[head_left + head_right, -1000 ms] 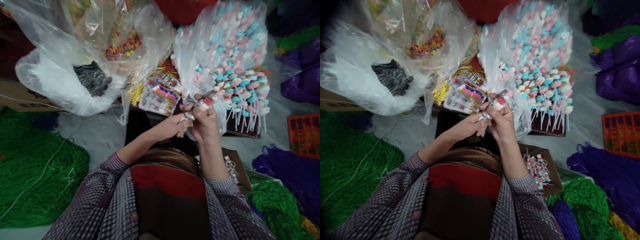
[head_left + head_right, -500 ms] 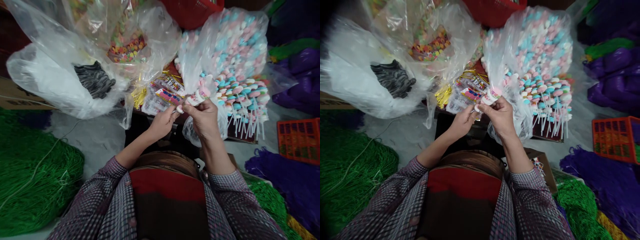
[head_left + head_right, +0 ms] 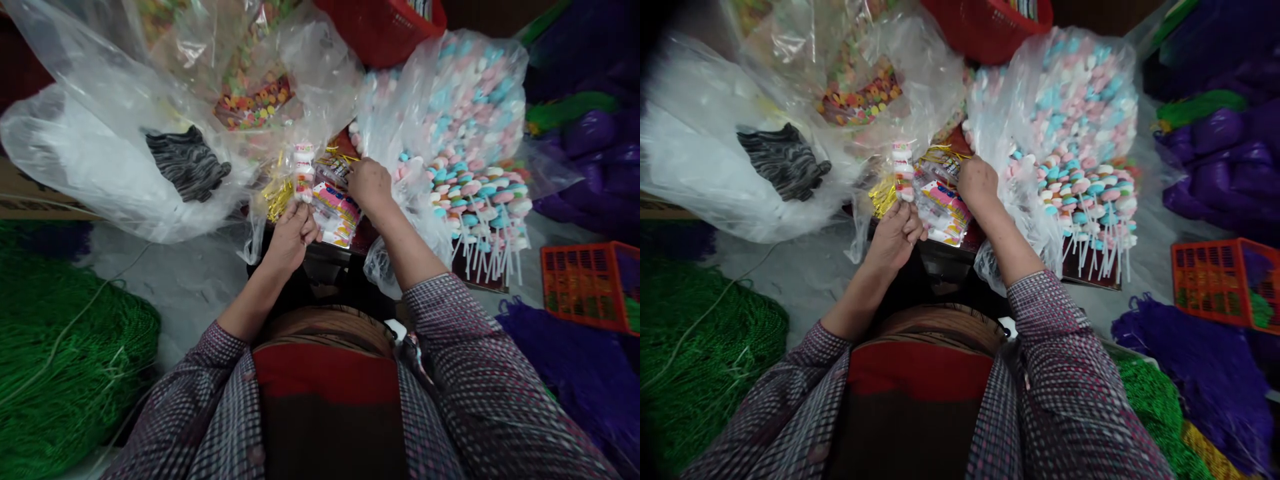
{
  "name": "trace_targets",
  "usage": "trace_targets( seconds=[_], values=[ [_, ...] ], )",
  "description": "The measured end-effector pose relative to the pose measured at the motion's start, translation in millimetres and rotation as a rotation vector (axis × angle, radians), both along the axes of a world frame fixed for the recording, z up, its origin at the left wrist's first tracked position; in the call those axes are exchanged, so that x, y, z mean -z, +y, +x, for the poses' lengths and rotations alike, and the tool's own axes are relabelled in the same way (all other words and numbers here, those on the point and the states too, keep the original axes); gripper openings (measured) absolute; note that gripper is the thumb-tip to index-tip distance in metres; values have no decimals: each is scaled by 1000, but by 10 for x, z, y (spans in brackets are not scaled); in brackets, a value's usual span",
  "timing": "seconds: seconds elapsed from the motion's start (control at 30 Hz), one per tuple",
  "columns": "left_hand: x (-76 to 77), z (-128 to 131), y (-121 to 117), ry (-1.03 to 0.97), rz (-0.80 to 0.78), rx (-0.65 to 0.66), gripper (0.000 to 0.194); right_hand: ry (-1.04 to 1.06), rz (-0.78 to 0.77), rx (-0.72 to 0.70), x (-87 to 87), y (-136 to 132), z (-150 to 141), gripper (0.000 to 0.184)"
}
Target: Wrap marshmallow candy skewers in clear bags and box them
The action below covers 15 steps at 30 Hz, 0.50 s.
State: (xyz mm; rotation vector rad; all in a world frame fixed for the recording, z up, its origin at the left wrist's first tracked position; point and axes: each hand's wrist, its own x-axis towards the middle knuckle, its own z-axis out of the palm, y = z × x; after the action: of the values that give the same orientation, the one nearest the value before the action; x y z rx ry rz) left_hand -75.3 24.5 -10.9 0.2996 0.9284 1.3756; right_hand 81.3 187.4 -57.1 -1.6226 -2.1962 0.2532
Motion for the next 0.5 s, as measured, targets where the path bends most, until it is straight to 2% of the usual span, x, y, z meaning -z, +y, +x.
trace_targets(
  seconds=[0.1, 0.2, 0.33, 0.43, 0.5],
  values=[
    [3, 13, -2, -6, -2, 5, 27, 32, 20, 54, 94, -16, -50, 21],
    [1, 24, 3, -9, -8, 10, 29, 27, 15, 94, 111, -7, -81, 25],
    [-4, 29, 10, -7, -5, 14, 30, 16, 16, 117, 90, 60, -72, 17],
    [12, 18, 6, -1, 6, 26, 30, 127, 17, 115, 19, 90, -5, 15],
    [28, 7, 2, 7, 5, 39, 29, 293, -33, 100, -82, 24, 45, 19]
  ],
)
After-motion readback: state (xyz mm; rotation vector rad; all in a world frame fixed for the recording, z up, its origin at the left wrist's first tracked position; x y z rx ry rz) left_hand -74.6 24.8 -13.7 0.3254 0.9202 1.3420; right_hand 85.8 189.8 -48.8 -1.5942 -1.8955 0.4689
